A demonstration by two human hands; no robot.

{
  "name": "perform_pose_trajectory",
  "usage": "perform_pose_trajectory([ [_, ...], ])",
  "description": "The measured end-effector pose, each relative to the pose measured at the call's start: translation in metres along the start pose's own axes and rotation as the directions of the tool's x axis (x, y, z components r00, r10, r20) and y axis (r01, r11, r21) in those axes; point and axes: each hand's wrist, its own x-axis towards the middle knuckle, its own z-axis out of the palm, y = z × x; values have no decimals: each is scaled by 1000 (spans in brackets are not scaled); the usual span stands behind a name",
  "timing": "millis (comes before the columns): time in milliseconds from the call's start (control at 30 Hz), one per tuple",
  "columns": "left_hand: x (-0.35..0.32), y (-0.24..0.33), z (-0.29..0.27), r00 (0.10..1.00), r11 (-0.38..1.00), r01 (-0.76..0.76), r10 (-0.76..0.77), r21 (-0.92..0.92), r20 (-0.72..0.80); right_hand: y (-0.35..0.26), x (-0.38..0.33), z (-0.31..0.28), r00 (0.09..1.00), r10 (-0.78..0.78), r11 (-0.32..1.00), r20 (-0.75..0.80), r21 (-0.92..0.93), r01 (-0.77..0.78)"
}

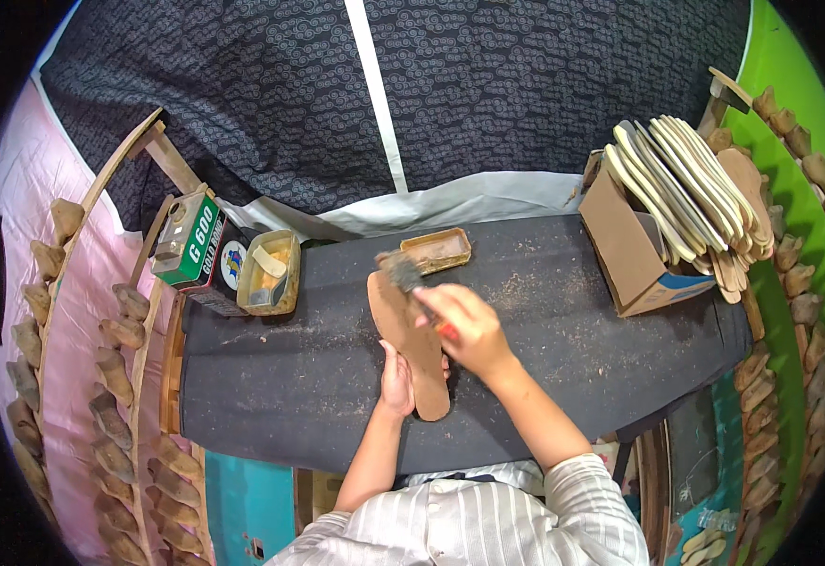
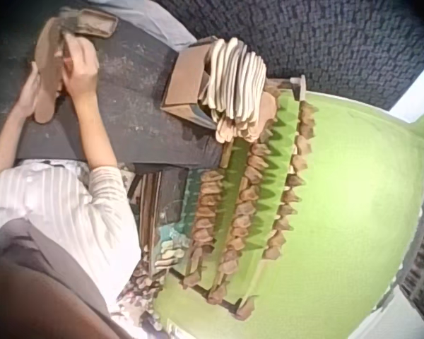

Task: Apply adhesive to shoe soles using a brush and then placing them in a bin.

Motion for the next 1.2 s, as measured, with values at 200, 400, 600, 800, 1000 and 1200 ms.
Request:
perform_pose_trajectory([
  [200, -3, -4, -7, 999, 999, -36, 36, -24, 6, -19, -6, 3, 977, -183, 982, 111, 74, 176],
  [400, -3, 3, 2, 998, 995, -63, 62, 80, 13, -5, -7, -6, 1000, 30, 993, 0, -114, -30],
  [600, -7, 1, -2, 998, 992, -61, 57, 114, 37, -31, -2, 0, 984, -176, 984, -19, 5, 176],
  [800, -6, 3, 6, 994, 987, -98, 103, 128, -35, -24, -6, 1, 991, -131, 991, -24, 6, 131],
  [1000, -8, 1, -3, 990, 981, -135, 128, 143, 59, -31, -4, -7, 991, -63, 997, -121, -47, 58],
  [1200, -11, -1, -8, 991, 979, -135, 131, 153, 37, -34, -13, 0, 978, -203, 979, -51, 1, 203],
])
